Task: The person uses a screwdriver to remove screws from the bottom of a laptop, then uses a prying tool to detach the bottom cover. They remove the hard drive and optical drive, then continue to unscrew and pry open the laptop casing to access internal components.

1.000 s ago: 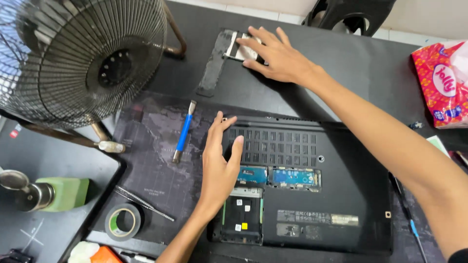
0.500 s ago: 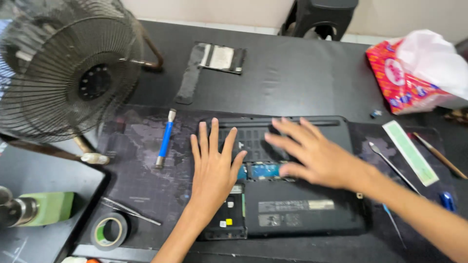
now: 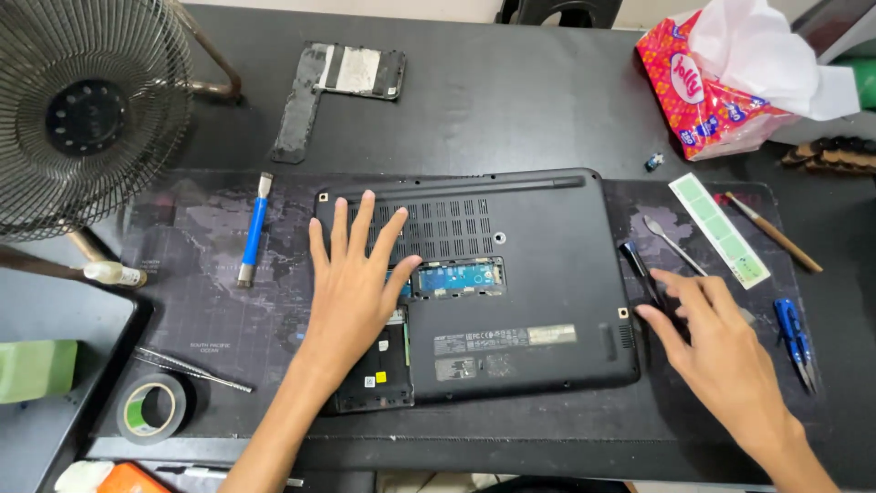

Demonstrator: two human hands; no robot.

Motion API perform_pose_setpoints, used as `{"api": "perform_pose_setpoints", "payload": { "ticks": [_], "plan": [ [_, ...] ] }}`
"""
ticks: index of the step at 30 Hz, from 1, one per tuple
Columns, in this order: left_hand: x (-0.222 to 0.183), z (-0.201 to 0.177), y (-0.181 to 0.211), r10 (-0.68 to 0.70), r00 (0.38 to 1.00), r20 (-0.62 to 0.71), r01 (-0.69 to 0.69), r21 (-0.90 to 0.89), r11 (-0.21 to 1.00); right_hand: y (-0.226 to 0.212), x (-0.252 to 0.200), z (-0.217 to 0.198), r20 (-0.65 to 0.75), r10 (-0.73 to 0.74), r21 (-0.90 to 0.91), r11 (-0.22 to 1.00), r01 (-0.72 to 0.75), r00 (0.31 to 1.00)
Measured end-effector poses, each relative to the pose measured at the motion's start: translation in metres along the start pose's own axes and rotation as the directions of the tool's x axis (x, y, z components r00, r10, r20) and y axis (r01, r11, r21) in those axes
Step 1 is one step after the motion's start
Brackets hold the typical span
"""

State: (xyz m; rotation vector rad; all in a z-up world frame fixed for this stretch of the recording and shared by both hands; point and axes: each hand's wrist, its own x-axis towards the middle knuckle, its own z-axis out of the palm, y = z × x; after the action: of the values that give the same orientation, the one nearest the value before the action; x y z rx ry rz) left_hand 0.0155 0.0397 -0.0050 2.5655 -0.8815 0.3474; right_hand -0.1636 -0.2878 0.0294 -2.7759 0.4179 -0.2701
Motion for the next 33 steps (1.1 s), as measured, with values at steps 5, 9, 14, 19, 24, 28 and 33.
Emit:
{"api": "perform_pose_setpoints", "payload": {
  "ticks": [5,9,14,19,24,28,33],
  "plan": [
    [0.002,-0.012,-0.019,-0.152,0.985,-0.087,0.138,-0.15,0.979,0.017,0.006,0.004,0.102,0.147,0.216,0.962,-0.166,0.984],
    [-0.001,-0.029,-0.042,-0.407,0.913,-0.026,0.383,-0.291,0.877,0.054,0.006,0.03,0.144,0.08,0.391,0.911,-0.131,0.986],
    [-0.01,-0.013,-0.075,-0.341,0.938,-0.057,0.292,-0.397,0.87,0.078,0.014,0.053,0.304,0.093,0.673,0.683,-0.283,0.948],
    [-0.008,-0.003,-0.077,-0.369,0.928,-0.05,0.318,-0.409,0.855,0.062,0.023,0.045,0.341,0.091,0.722,0.612,-0.322,0.936],
    [-0.004,-0.006,-0.074,-0.401,0.916,0.0,0.372,-0.368,0.852,0.06,0.022,0.05,0.249,0.105,0.691,0.677,-0.253,0.963],
    [0.002,-0.014,-0.068,-0.334,0.943,-0.006,0.311,-0.348,0.884,0.054,0.021,0.044,0.236,0.107,0.666,0.706,-0.241,0.966],
    [0.001,-0.014,-0.073,-0.306,0.944,-0.123,0.234,-0.406,0.883,0.03,0.021,0.032,0.196,0.136,0.555,0.801,-0.224,0.971]
  ]
}}
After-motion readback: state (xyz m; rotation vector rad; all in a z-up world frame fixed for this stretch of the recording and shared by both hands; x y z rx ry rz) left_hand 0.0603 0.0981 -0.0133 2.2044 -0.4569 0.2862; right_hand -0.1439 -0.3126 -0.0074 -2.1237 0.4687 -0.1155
